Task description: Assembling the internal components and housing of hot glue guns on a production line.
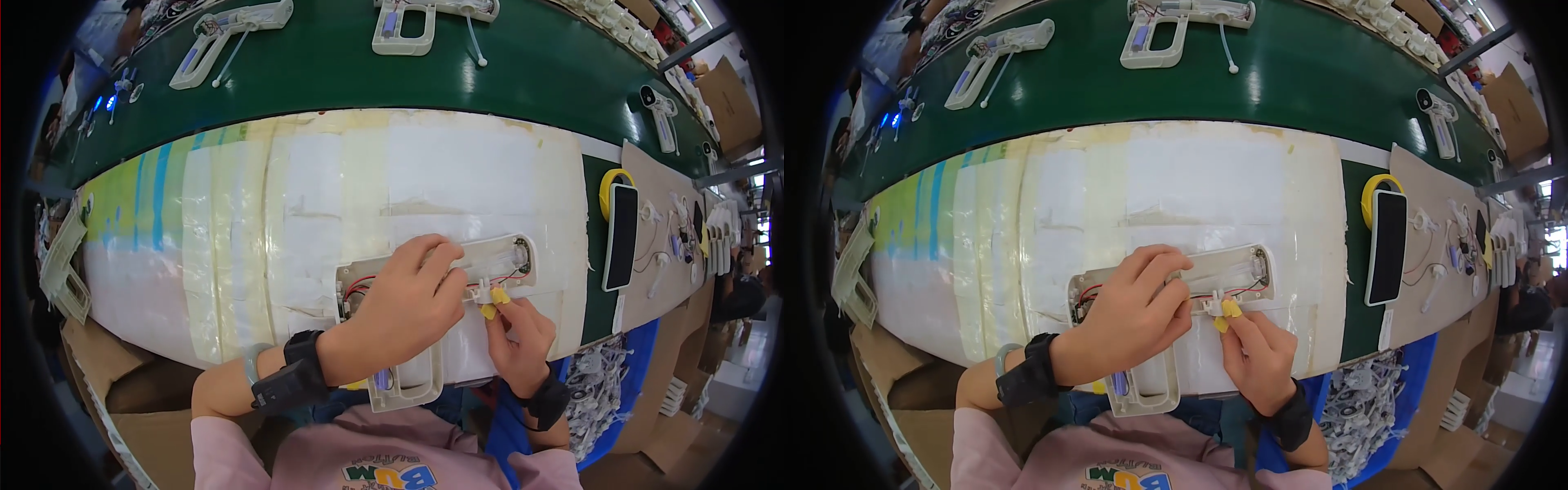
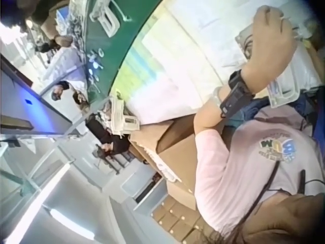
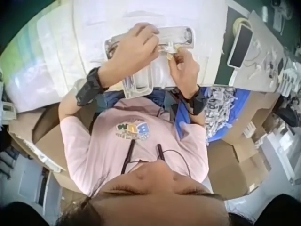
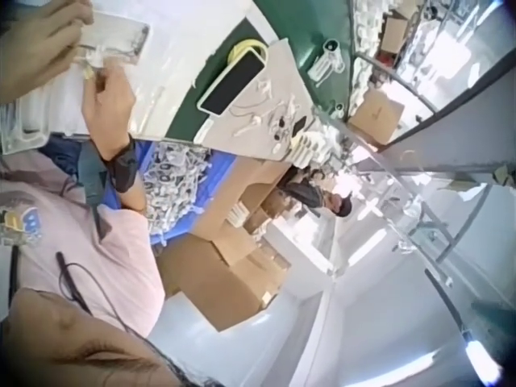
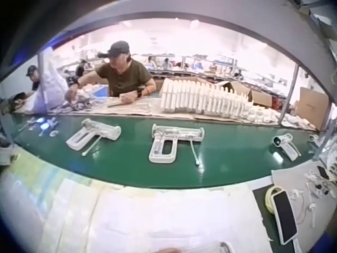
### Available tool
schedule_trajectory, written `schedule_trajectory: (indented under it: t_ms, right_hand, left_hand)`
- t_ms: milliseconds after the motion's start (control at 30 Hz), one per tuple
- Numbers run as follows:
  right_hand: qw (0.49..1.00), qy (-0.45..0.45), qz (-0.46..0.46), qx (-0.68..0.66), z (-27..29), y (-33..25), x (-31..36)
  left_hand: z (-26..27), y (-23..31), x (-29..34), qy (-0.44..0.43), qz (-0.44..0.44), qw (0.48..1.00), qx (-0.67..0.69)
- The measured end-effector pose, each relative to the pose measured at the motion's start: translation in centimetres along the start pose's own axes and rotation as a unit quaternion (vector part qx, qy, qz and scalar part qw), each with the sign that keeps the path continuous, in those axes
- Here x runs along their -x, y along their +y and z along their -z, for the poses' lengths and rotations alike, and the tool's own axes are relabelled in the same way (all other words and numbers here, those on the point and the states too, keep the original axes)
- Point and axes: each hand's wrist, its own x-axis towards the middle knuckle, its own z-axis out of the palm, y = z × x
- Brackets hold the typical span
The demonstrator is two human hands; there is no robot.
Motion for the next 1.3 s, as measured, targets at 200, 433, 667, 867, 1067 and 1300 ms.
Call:
schedule_trajectory:
  t_ms: [200, 433, 667, 867, 1067, 1300]
  right_hand:
    - [0.992, -0.022, 0.079, 0.091, 0.6, -0.5, 0.0]
    - [0.996, -0.081, -0.041, -0.007, 2.0, 0.6, 0.2]
    - [0.981, 0.061, -0.107, -0.149, 1.6, 0.6, 2.1]
    - [0.98, -0.095, 0.149, -0.089, 3.3, -1.5, -0.7]
    - [0.947, -0.209, 0.238, -0.048, 0.4, -3.4, -2.6]
    - [0.941, -0.248, 0.228, 0.023, -0.8, -3.4, -3.7]
  left_hand:
    - [1.2, 0.8, 0.3, -0.02, -0.025, 0.999, -0.033]
    - [1.6, 0.3, 1.5, 0.004, 0.068, 0.998, -0.008]
    - [2.3, 0.8, 0.6, -0.016, 0.111, 0.993, -0.032]
    - [3.9, 0.2, 0.6, -0.047, 0.128, 0.99, -0.032]
    - [4.2, -0.1, 1.3, -0.061, 0.14, 0.988, -0.015]
    - [2.8, 0.0, 1.8, -0.059, 0.153, 0.981, -0.105]
